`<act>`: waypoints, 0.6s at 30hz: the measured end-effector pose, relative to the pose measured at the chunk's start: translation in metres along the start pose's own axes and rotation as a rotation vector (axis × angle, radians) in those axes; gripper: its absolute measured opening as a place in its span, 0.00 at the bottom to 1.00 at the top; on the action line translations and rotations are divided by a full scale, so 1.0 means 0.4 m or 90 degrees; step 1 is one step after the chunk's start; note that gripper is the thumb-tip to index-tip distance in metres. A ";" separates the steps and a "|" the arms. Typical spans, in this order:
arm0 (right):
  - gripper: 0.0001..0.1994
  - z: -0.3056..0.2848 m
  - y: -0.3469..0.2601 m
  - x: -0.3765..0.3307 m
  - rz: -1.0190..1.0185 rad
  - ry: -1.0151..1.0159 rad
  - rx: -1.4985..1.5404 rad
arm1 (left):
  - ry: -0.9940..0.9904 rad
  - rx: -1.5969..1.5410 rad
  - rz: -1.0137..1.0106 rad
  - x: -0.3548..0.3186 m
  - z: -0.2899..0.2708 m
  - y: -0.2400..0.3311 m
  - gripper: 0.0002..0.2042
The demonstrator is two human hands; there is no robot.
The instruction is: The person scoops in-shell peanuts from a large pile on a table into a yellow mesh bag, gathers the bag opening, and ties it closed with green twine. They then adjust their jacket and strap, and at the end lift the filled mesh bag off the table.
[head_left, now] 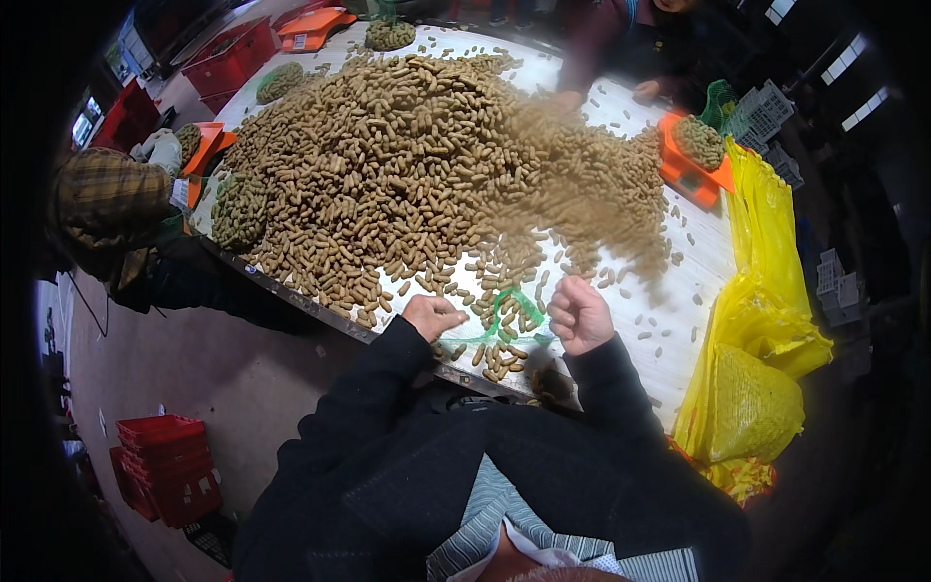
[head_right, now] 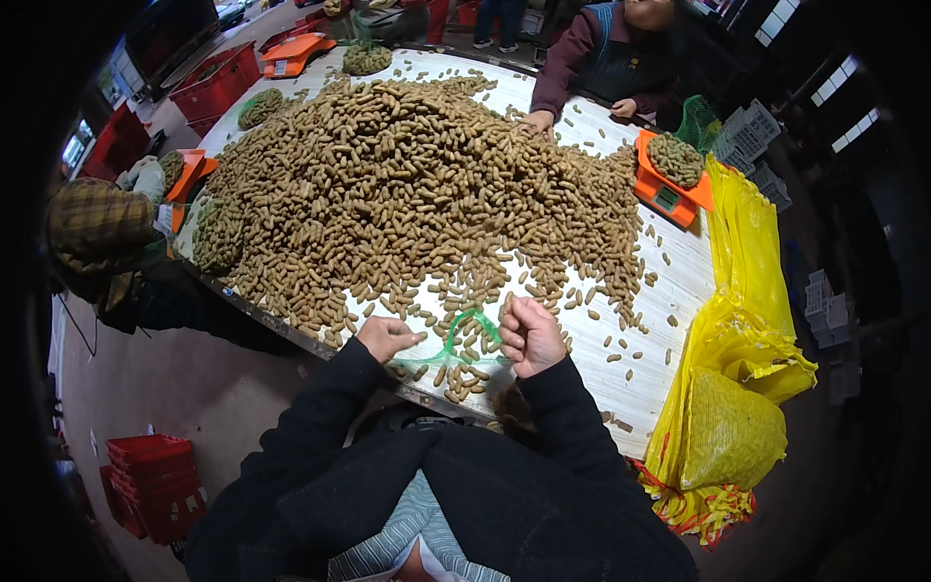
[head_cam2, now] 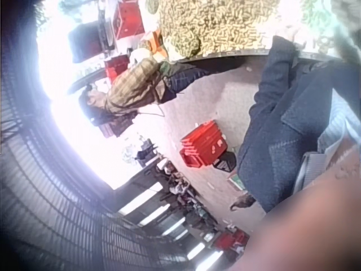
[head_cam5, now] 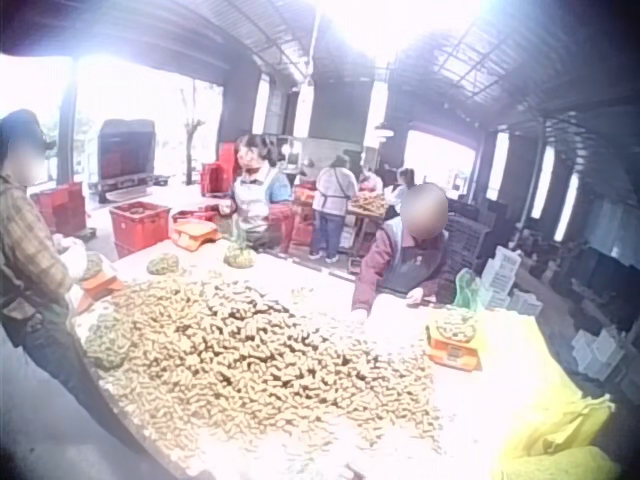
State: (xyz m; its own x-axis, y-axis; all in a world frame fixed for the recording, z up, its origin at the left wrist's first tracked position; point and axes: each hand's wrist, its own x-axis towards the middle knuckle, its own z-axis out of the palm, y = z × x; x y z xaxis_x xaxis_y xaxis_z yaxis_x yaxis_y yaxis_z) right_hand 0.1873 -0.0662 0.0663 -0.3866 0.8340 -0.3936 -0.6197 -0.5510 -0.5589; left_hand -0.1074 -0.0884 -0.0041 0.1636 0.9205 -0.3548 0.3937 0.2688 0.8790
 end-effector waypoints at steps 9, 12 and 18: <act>0.13 -0.025 0.143 0.048 -0.149 0.188 -0.891 | -0.033 -0.584 -0.154 -0.004 -0.050 0.033 0.14; 0.08 -0.043 0.086 0.047 -0.008 0.251 -0.339 | 0.036 -0.351 0.054 -0.001 -0.011 0.006 0.14; 0.08 0.036 0.047 -0.036 0.201 -0.165 -0.105 | 0.374 -0.128 -0.072 0.049 -0.010 -0.071 0.19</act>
State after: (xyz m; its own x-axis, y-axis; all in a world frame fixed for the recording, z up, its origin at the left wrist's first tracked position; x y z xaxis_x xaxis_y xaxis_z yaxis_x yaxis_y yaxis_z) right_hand 0.1713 -0.0883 0.0721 -0.7106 0.5922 -0.3799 -0.3345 -0.7594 -0.5580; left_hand -0.1190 -0.0767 -0.0350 -0.4151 0.8701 -0.2657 0.1920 0.3693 0.9093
